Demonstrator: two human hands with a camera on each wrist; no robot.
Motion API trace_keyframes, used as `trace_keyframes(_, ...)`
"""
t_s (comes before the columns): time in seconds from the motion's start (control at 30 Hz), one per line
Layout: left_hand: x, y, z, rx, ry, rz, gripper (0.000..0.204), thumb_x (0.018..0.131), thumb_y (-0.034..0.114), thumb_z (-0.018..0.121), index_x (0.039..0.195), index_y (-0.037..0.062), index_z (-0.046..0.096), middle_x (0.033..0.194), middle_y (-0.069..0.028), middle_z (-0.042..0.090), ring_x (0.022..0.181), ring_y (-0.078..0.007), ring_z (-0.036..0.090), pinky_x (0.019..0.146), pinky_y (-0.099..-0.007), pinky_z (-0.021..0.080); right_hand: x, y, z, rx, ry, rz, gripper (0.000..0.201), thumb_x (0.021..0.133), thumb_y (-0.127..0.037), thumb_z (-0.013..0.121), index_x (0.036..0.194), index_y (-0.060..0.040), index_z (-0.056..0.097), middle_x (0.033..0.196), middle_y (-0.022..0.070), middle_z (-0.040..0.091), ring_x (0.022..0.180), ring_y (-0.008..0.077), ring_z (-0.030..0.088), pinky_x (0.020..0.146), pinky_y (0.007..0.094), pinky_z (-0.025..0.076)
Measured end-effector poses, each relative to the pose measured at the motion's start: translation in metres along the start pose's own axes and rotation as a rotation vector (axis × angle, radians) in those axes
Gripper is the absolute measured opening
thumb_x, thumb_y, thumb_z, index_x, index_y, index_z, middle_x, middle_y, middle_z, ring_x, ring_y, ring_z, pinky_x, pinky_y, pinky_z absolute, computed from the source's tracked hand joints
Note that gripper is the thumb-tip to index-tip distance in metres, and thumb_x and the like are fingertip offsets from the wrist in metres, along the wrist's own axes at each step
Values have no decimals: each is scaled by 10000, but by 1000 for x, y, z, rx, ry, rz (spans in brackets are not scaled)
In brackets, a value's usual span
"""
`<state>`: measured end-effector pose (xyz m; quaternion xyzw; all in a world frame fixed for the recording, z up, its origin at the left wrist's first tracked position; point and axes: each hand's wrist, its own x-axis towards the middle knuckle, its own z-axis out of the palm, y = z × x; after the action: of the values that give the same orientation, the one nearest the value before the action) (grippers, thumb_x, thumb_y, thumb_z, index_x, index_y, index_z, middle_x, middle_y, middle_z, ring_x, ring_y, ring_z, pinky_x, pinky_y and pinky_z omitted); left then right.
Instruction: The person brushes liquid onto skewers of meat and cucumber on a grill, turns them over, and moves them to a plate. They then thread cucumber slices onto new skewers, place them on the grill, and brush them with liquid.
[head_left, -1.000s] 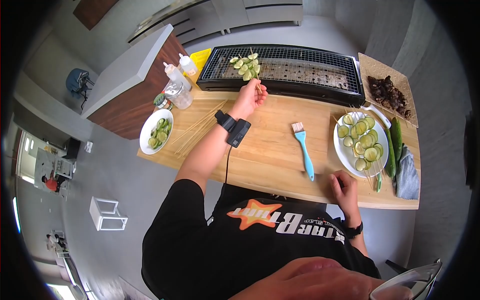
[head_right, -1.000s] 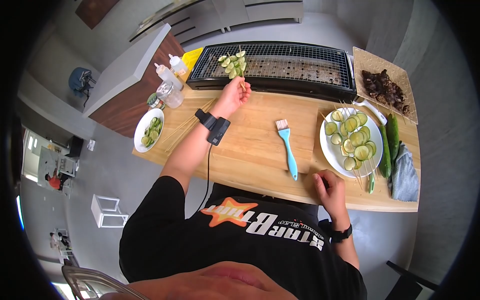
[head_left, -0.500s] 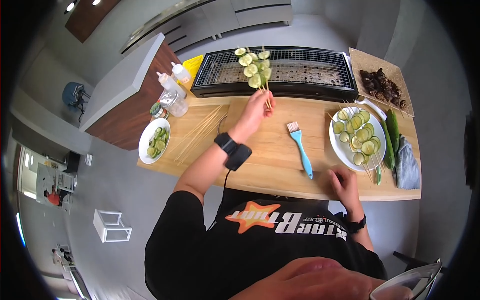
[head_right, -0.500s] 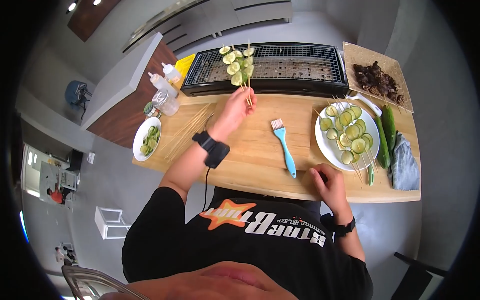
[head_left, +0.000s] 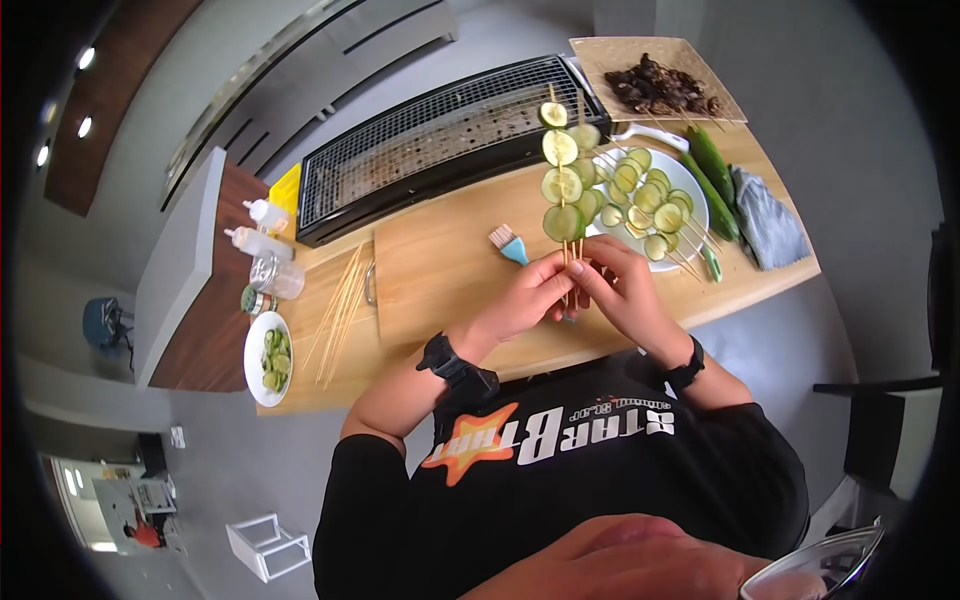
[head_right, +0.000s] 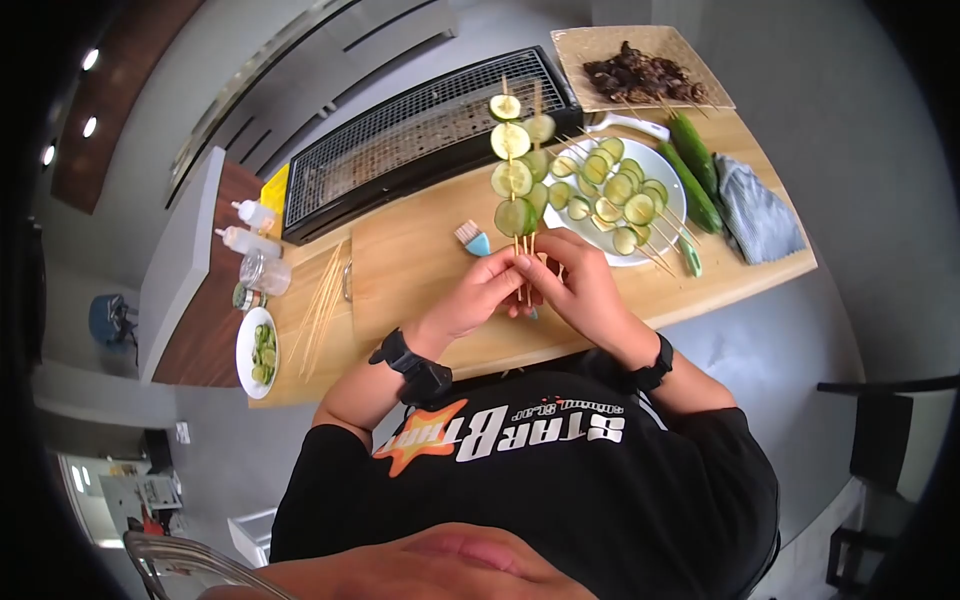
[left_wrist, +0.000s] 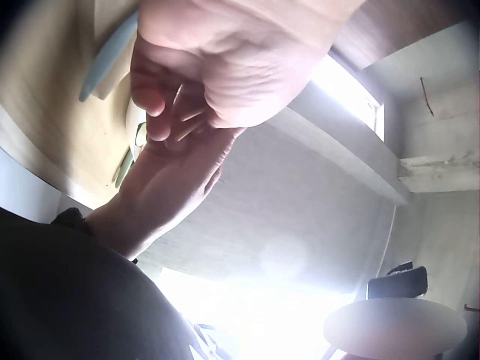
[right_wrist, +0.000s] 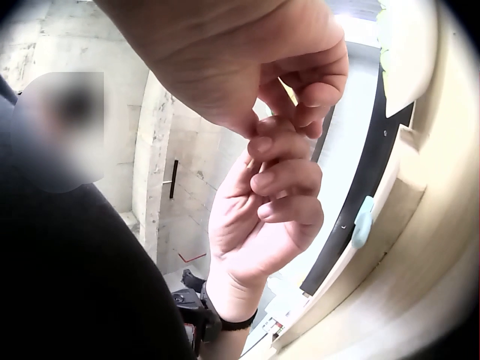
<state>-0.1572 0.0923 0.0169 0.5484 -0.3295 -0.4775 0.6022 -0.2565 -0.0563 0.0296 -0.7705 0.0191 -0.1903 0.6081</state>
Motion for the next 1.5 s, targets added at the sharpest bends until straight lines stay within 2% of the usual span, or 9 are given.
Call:
trace_keyframes(0.17,6,5,7,92,-58,-39,183,1017,196,388,1040,54,501,854,-4,594,702,-69,550,604,-211,433,-7,6,-7,-26,62,-14,204,865,-177,682,938,13,684,875,106,622,670,132,564,530,255,419)
trace_keyframes(0.43,16,13,20,507,-46,120,154,980,141,467,980,-5,513,801,-41,607,692,-118,553,638,-278,467,-17,12,-16,193,108,78,144,875,-121,672,889,21,683,899,70,618,735,111,572,608,239,443)
trace_keyframes(0.63,18,16,18,677,-99,170,151,926,124,550,959,-16,595,776,-61,632,687,-116,569,622,-287,462,-21,19,-18,242,108,39,141,875,-85,665,868,56,660,887,62,611,667,98,557,599,224,438)
trace_keyframes(0.73,11,30,21,788,-141,113,172,917,123,568,1025,-5,610,805,-60,645,707,-110,581,638,-274,470,-17,15,-29,295,22,82,148,878,-95,664,846,49,659,813,27,598,663,73,525,586,221,413)
trace_keyframes(0.77,7,34,20,822,-159,78,186,917,123,571,1051,1,612,818,-58,650,715,-107,585,647,-268,475,-17,3,-38,257,7,277,158,885,-110,659,815,31,659,742,-12,573,668,50,489,587,220,386)
trace_keyframes(1.0,-25,19,-47,397,189,120,188,949,119,530,1089,20,605,849,-5,611,747,-70,562,727,-222,484,-8,-2,-93,-135,39,97,197,872,-121,671,787,53,637,697,-1,562,653,52,474,578,234,375)
trace_keyframes(1.13,-42,13,-80,340,502,154,176,959,167,535,1024,22,612,809,10,589,742,-51,538,666,-196,447,-4,-7,-114,-267,144,217,182,865,-106,671,790,59,647,685,16,571,644,64,480,561,251,379)
trace_keyframes(1.27,-48,-5,-100,244,564,150,169,962,178,532,987,28,607,785,22,568,706,-41,506,635,-183,421,0,10,-116,-497,276,107,159,835,-93,669,807,63,653,668,77,585,586,138,507,553,285,399)
trace_keyframes(1.5,-46,-22,-97,231,610,183,163,960,173,537,968,24,603,787,25,579,708,-37,511,637,-186,422,1,9,-112,-783,306,130,149,815,-108,667,809,41,674,754,151,625,609,253,563,578,325,445)
